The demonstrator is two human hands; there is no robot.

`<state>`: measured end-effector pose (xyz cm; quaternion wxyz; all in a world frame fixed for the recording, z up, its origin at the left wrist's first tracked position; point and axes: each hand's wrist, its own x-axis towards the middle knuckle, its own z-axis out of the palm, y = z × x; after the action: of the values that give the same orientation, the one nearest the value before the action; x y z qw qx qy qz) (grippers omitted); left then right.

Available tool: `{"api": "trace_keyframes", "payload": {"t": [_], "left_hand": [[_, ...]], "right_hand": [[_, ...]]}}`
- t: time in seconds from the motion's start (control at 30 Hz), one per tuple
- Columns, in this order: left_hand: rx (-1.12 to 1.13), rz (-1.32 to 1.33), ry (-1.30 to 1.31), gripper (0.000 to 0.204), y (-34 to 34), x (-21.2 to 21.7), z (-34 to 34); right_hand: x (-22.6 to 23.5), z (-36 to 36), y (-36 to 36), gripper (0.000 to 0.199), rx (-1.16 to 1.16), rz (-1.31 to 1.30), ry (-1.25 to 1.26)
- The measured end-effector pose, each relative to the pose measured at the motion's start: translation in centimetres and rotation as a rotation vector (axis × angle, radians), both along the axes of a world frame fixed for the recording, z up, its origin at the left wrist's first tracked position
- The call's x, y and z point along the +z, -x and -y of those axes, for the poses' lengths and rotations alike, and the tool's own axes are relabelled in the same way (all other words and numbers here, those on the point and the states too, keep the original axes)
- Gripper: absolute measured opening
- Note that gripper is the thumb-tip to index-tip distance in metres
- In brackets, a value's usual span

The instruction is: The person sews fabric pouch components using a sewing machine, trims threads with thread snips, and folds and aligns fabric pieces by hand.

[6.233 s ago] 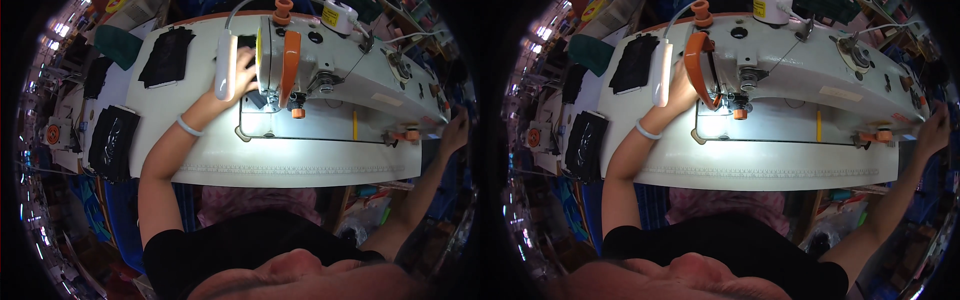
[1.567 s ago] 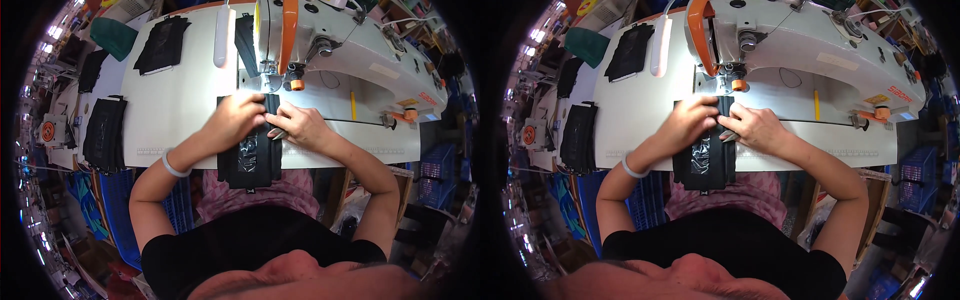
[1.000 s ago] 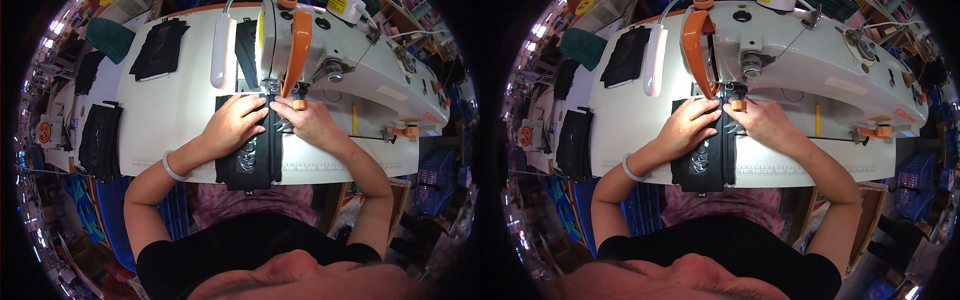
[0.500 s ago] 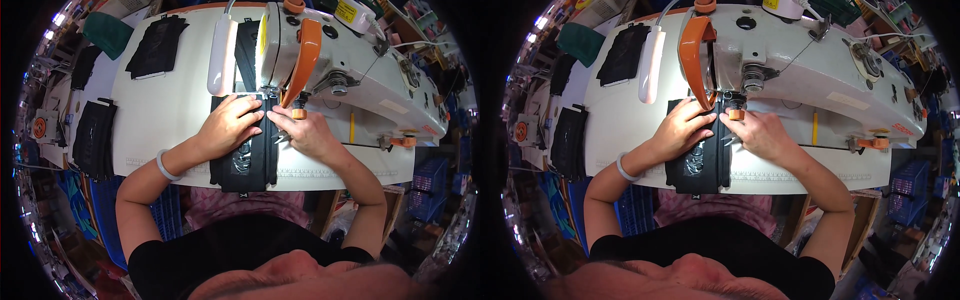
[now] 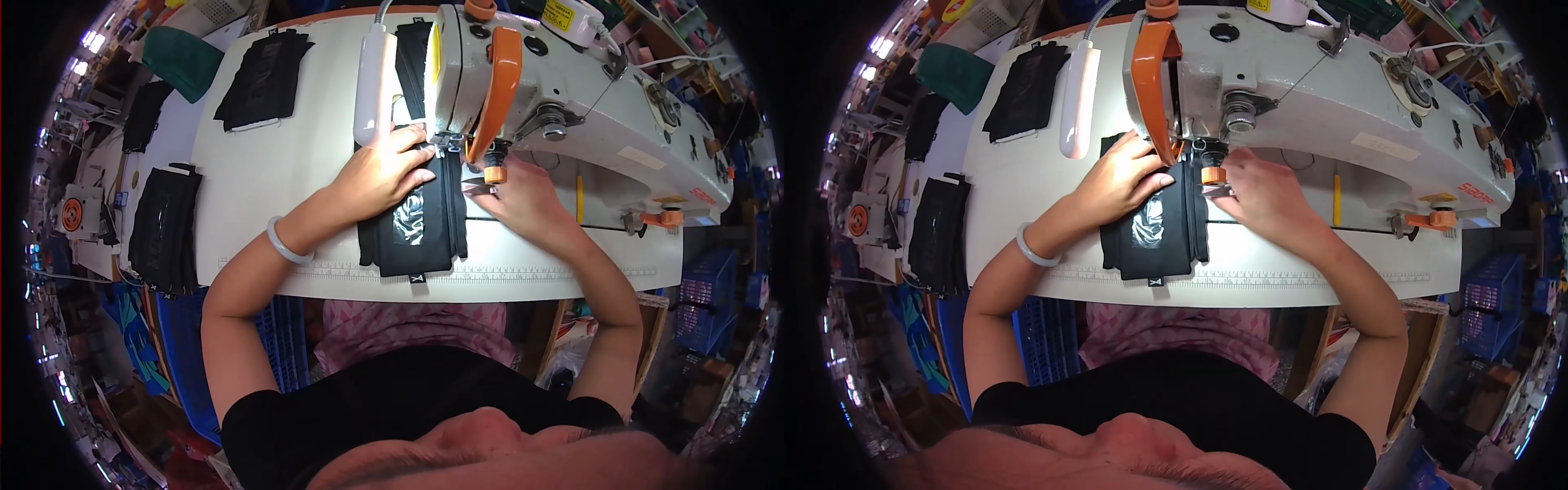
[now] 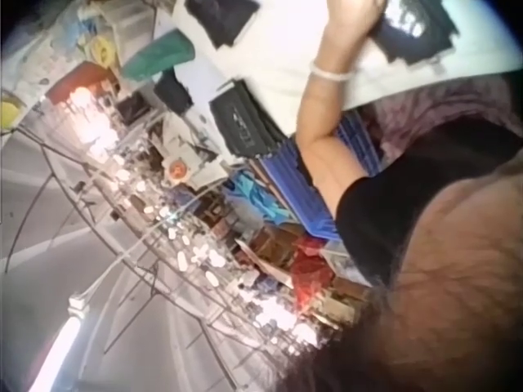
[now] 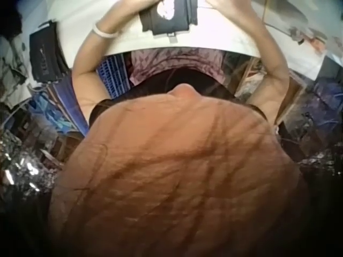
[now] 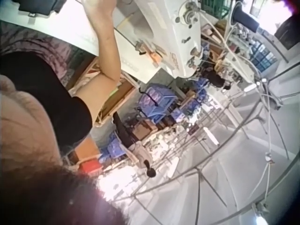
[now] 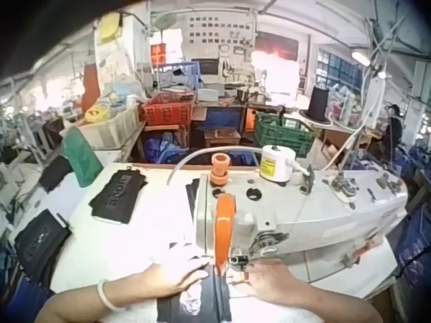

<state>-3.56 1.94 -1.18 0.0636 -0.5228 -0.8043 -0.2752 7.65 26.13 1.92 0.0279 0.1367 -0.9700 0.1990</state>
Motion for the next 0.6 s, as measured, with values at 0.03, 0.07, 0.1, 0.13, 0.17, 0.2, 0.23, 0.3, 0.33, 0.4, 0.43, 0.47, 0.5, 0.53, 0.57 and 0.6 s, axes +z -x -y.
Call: {"api": "trace_keyframes", "payload": {"t": [0.03,0.07,0.1,0.13,0.17,0.2,0.23,0.3,0.33,0.4,0.43,0.47,0.5,0.53,0.57,0.6], "left_hand": [[0.019,0.087,-0.039,0.028,0.7,-0.1,0.3],[0.038,0.174,-0.081,0.027,1.7,-0.2,0.6],[0.062,0.26,-0.125,0.027,2.7,0.0,0.8],[0.074,0.252,-0.131,0.027,4.1,0.3,0.6],[0.236,0.398,-0.093,0.031,5.7,1.4,-0.4],[0.402,0.55,-0.055,0.034,7.1,2.1,-1.2],[0.413,0.545,-0.069,0.034,8.2,2.0,-2.1],[0.696,-0.006,0.114,0.044,10.0,0.3,-5.1],[0.703,-0.006,0.097,0.044,10.8,0.0,-6.1],[0.788,0.035,0.196,0.051,12.5,-1.2,-4.1],[0.796,0.072,0.219,0.054,12.6,-1.2,-4.5],[0.803,0.079,0.212,0.054,12.5,-1.3,-4.8],[0.76,0.115,0.178,0.053,12.3,-1.1,-5.6],[0.718,0.148,0.146,0.051,12.1,-0.9,-6.2],[0.678,0.18,0.116,0.049,11.8,-0.6,-6.6],[0.681,0.175,0.108,0.049,11.6,-0.3,-6.7]], "right_hand": [[0.3,-0.1,-0.2,0.036,0.005,-0.007,-0.001],[0.6,-0.4,-0.6,0.032,-0.032,0.014,0.034],[0.8,-0.8,-0.9,0.03,-0.065,0.036,0.067],[0.9,-1.2,-0.7,0.029,-0.096,0.058,0.099],[1.2,-2.0,-0.1,0.029,-0.084,0.047,0.09],[1.1,-2.7,0.9,0.032,-0.098,0.209,-0.049],[1.0,-3.2,1.7,0.036,-0.113,0.368,-0.193],[-0.7,-4.4,2.2,0.033,-0.152,0.219,-0.253],[-1.8,-4.9,2.6,0.03,-0.189,0.065,-0.293],[-4.9,-3.6,5.2,0.027,-0.155,-0.098,-0.275],[-5.2,-3.7,5.1,0.027,-0.146,-0.094,-0.289],[-5.5,-3.6,5.4,0.027,-0.137,-0.09,-0.3],[-5.7,-3.9,5.9,0.027,-0.135,-0.091,-0.315],[-5.9,-4.0,6.4,0.027,-0.133,-0.092,-0.328],[-6.2,-4.1,6.8,0.027,-0.129,-0.094,-0.338],[-6.3,-4.3,7.4,0.028,-0.125,-0.1,-0.346]]}}
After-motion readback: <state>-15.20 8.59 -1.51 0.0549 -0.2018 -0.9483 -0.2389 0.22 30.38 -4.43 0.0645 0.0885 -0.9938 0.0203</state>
